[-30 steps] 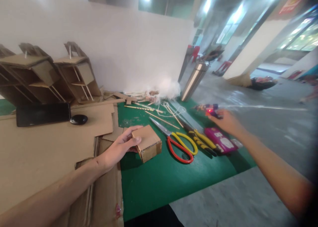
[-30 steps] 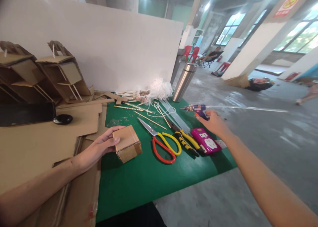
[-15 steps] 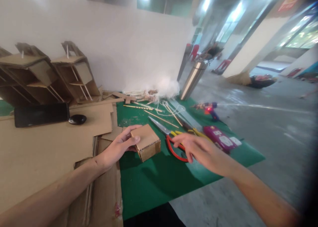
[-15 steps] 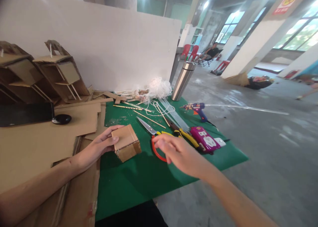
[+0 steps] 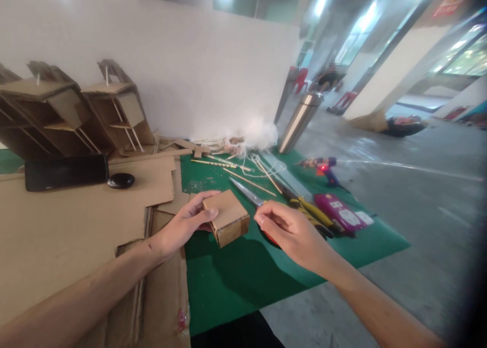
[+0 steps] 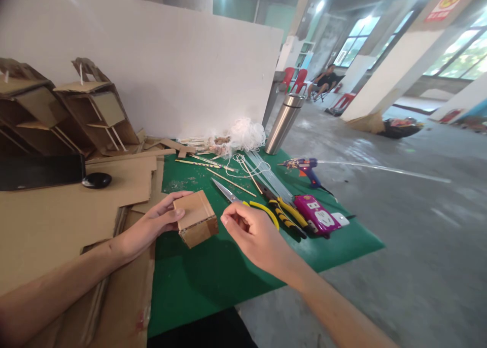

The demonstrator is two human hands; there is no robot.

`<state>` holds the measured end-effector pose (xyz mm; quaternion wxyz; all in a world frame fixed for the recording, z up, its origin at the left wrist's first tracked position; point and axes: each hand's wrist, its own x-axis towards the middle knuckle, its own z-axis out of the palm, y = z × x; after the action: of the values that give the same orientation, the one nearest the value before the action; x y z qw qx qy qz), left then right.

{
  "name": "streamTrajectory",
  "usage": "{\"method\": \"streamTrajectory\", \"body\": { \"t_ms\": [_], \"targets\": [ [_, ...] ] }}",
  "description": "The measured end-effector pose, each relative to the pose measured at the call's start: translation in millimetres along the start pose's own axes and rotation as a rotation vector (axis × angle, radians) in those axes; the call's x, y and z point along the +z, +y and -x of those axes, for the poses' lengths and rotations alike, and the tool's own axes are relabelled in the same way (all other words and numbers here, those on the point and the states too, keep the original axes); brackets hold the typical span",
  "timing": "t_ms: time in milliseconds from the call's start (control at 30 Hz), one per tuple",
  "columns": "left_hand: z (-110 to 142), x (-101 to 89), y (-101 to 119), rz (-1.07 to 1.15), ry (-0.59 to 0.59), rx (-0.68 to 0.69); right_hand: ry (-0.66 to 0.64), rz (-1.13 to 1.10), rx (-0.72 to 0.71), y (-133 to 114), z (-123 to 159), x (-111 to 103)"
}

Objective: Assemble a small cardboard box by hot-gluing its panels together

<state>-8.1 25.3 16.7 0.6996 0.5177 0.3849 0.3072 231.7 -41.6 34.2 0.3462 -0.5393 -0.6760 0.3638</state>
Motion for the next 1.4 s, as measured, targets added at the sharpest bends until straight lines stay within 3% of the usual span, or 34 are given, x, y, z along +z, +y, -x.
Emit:
{"method": "streamTrajectory", "body": {
  "t_ms": [400, 633, 733, 933, 1067, 1167, 1333, 1400],
  "targets": [
    [0, 1.0, 0, 0.008, 0.0, 0.007, 0.029, 0.104, -0.032, -3, -6, 9],
    [1, 0.0, 0, 0.006, -0.01, 0.005, 0.093, 0.085, -0.097, -4, -5, 2],
    [1, -0.2, 0, 0.001, -0.009, -0.006, 0.269, 0.045, -0.092, 1, -9, -5],
    [1, -0.8, 0, 0.019, -0.02, 0.003, 0.827, -0.237, -0.069, 30, -25, -30],
    [0, -0.9, -1, 0.026, -0.007, 0.005, 0.955, -0.225, -0.108, 42, -29, -36],
    [0, -0.1, -1, 0.044, 0.008, 0.02, 0.796, -0.164, -0.086, 39, -26, -29],
    [-1, -0.8, -3, 0.086, 0.026, 0.086, 0.119, -0.17, -0.005, 19, -18, -8],
    [-1, -2.0, -4, 0.096, 0.022, 0.102, -0.074, -0.141, 0.015, 13, -19, 0]
  ]
}}
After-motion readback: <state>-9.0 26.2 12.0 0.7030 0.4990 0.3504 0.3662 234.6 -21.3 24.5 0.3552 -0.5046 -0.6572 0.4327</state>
